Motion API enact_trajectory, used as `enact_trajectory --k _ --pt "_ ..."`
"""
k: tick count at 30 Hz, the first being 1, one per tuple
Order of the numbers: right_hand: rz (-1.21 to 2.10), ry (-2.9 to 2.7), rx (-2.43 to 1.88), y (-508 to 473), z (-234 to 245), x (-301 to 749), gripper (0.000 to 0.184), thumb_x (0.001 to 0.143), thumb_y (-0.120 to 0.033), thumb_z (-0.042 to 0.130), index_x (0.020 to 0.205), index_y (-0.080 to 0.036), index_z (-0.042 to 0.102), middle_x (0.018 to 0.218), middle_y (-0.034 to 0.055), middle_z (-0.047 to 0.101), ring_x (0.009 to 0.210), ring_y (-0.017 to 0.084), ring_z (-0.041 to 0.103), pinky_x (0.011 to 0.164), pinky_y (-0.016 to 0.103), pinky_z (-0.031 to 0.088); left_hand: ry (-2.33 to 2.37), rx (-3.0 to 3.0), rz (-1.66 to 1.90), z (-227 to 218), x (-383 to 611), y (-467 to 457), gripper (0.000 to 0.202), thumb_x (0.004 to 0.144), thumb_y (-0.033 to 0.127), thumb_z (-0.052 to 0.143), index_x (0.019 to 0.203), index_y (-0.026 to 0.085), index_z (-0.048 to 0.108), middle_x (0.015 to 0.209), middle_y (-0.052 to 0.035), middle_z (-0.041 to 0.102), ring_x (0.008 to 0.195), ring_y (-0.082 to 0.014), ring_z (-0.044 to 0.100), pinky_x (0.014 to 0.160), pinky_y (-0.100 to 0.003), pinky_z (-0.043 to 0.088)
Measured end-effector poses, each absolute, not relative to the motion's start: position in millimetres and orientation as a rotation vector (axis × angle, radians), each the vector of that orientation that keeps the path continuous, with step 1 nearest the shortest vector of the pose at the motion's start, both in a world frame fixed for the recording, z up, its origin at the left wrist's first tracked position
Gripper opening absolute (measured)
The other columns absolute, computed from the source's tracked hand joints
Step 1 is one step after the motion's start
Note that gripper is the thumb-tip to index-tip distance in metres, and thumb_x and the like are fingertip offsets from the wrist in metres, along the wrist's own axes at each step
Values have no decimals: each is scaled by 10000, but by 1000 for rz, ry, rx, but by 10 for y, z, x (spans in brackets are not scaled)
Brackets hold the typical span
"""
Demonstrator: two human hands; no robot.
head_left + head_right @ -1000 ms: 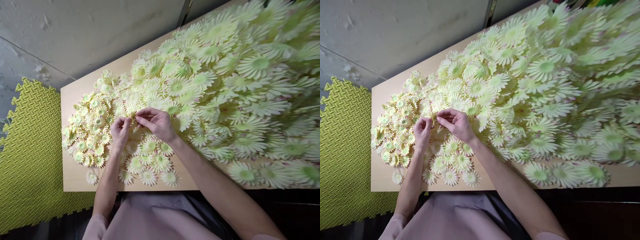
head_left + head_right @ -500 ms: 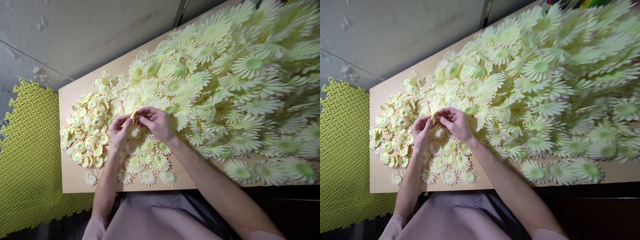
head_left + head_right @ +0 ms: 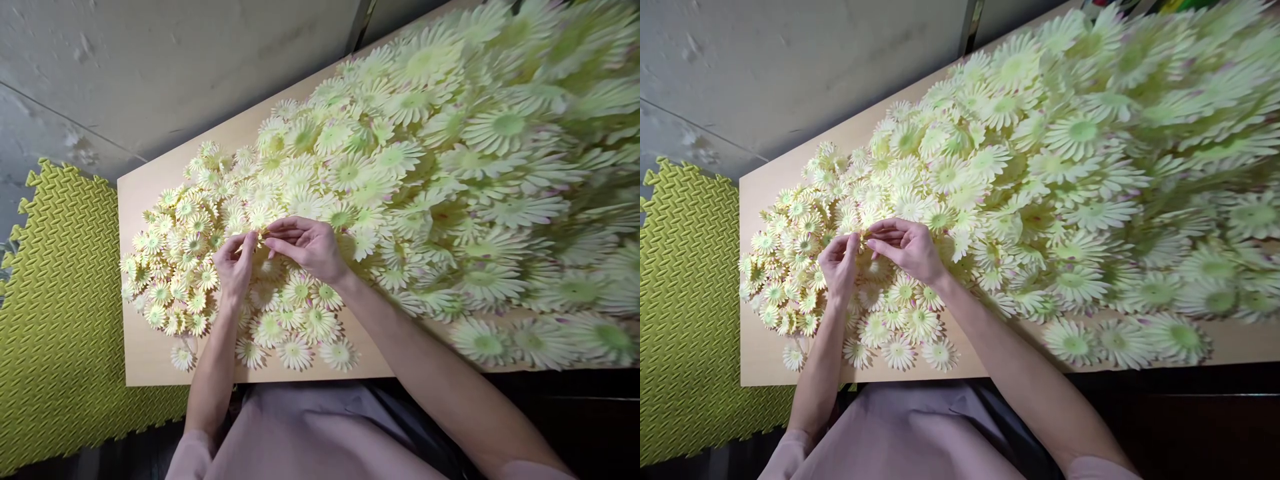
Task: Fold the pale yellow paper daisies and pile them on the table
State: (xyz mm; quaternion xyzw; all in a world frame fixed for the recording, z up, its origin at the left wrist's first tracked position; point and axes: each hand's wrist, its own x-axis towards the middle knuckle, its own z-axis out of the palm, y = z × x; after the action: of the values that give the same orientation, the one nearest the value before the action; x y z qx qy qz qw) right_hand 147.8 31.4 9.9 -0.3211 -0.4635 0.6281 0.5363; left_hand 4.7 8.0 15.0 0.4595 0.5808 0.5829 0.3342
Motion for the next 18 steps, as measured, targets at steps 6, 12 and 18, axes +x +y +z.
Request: enact_trajectory --k 6,12,18 --pt "1471 -1065 -804 325 120 1486 244 694 -257 846 903 -178 749 806 31 769 661 152 732 615 277 657 1503 1188 1507 188 30 86 244 802 408 732 818 167 770 712 -33 729 594 -76 612 560 -196 477" --pt "1444 -1058 -814 336 104 1498 226 712 -270 836 902 -187 748 826 34 777 691 157 741 640 274 661 1332 1221 1456 171 -14 66 184 753 321 788 869 178 771 989 -97 781 897 -170 742 768 -278 608" --pt "1450 -1106 -784 348 82 1521 245 715 -287 836 918 -191 739 846 34 781 639 159 740 650 296 659 1319 1299 1452 104 -37 67 210 743 300 798 923 194 783 1022 -96 781 875 -176 752 822 -333 633"
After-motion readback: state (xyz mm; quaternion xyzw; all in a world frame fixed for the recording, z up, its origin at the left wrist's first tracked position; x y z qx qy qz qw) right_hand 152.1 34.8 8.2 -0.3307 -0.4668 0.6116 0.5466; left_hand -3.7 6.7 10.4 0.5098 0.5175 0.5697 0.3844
